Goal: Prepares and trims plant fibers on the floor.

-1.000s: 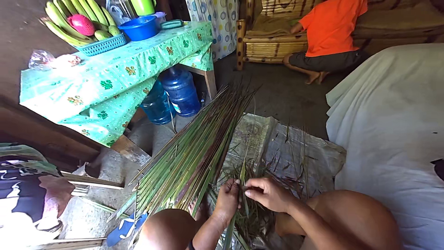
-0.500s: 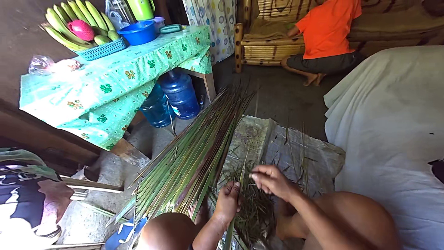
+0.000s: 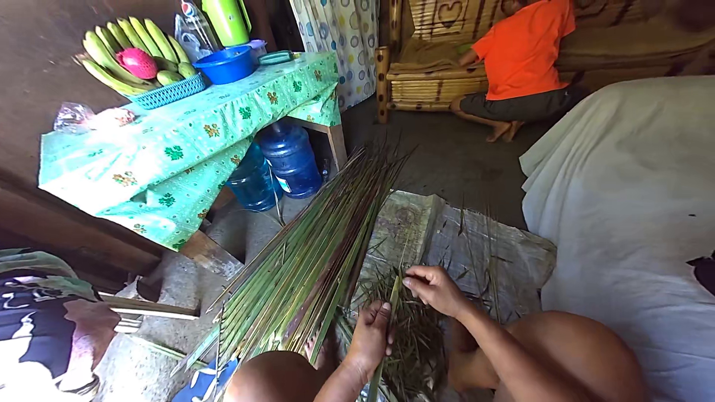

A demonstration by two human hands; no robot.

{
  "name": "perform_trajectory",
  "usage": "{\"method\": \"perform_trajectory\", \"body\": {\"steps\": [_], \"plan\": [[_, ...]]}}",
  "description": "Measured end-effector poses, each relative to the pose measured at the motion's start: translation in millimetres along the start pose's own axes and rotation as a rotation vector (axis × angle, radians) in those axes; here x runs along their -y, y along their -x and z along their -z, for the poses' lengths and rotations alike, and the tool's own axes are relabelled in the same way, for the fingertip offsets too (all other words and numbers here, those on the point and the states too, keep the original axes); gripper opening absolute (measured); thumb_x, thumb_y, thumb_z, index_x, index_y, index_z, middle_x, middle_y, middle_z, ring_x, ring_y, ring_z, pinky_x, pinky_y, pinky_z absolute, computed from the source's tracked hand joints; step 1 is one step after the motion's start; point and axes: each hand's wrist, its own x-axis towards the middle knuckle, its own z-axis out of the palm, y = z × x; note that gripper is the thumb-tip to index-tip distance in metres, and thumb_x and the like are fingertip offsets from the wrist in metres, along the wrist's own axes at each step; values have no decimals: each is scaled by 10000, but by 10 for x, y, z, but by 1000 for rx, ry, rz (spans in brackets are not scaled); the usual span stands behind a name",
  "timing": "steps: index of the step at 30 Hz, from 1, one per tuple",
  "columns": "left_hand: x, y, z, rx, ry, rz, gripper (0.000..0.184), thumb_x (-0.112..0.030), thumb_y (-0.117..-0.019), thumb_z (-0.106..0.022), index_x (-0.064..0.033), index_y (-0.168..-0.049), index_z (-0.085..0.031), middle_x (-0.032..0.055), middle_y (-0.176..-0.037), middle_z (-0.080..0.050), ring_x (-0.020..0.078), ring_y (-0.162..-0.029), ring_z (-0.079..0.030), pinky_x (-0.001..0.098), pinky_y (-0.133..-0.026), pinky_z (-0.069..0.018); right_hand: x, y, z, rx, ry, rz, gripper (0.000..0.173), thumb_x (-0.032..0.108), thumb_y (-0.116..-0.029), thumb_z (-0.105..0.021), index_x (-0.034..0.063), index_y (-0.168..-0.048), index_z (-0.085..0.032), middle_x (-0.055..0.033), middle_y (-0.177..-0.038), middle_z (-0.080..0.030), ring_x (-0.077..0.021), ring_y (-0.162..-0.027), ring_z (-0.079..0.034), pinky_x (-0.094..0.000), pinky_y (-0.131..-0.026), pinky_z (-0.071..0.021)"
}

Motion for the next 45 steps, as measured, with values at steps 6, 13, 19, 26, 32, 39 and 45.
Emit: {"method": "perform_trajectory", "body": {"steps": [6, 13, 19, 26, 32, 39, 45], "plan": [[20, 34, 16, 23, -12, 3, 296, -152, -1128, -308, -59, -953, -528, -45, -572, -459, 19, -423, -413, 159, -418, -382, -126, -122, 145, -188, -113, -93, 184, 116, -1014, -544, 1, -993, -686, 52, -649, -590, 3, -484, -502, -156, -461, -425], [-11, -70, 72, -64, 35, 1, 296, -184, -1136, -311, -45, -1002, -535, -38, -568, -449, 28, -420, -413, 164, -409, -377, 212, 247, -146, 174, -111, -15, 216, 174, -966, -550, 15, -959, -695, 44, -679, -604, 3, -527, -518, -180, -499, -443], [0, -57, 37, -72, 9, -26, 266, -154, -1129, -307, -67, -981, -509, -40, -578, -451, 31, -427, -410, 171, -417, -378, 137, 248, -249, 174, 37, 137, 247, 195, -973, -593, -15, -938, -719, -15, -702, -636, 1, -584, -537, -176, -572, -462], [8, -14, -4, -20, -22, -10, 288, -161, -1131, -326, -70, -928, -510, -40, -573, -437, 34, -418, -385, 173, -408, -356, -80, -68, 10, -71, 14, -57, 232, 162, -1010, -560, -19, -998, -705, 15, -697, -614, -9, -545, -527, -188, -528, -456], [-6, -12, 17, -20, -35, 10, 286, -171, -1132, -341, -45, -964, -535, -29, -600, -484, 31, -436, -437, 164, -426, -402, 96, 10, 63, 108, -343, -238, 278, 161, -1024, -480, 28, -1210, -640, 30, -657, -624, -37, -462, -521, -182, -425, -423], [58, 7, 47, 16, -36, -49, 246, -156, -1115, -375, -43, -982, -548, 7, -702, -566, 77, -540, -562, 225, -528, -522, 184, 0, -17, 65, -375, -271, 292, 139, -1048, -490, 6, -1272, -623, 25, -645, -590, -44, -460, -499, -182, -424, -411], [25, -32, 54, -97, -63, -47, 250, -145, -1122, -362, -42, -984, -543, -27, -624, -503, 38, -467, -465, 178, -454, -423, 296, 243, -91, 265, -29, -108, 247, 189, -1005, -547, -10, -1037, -690, 0, -715, -600, -41, -550, -517, -218, -528, -447]]}}
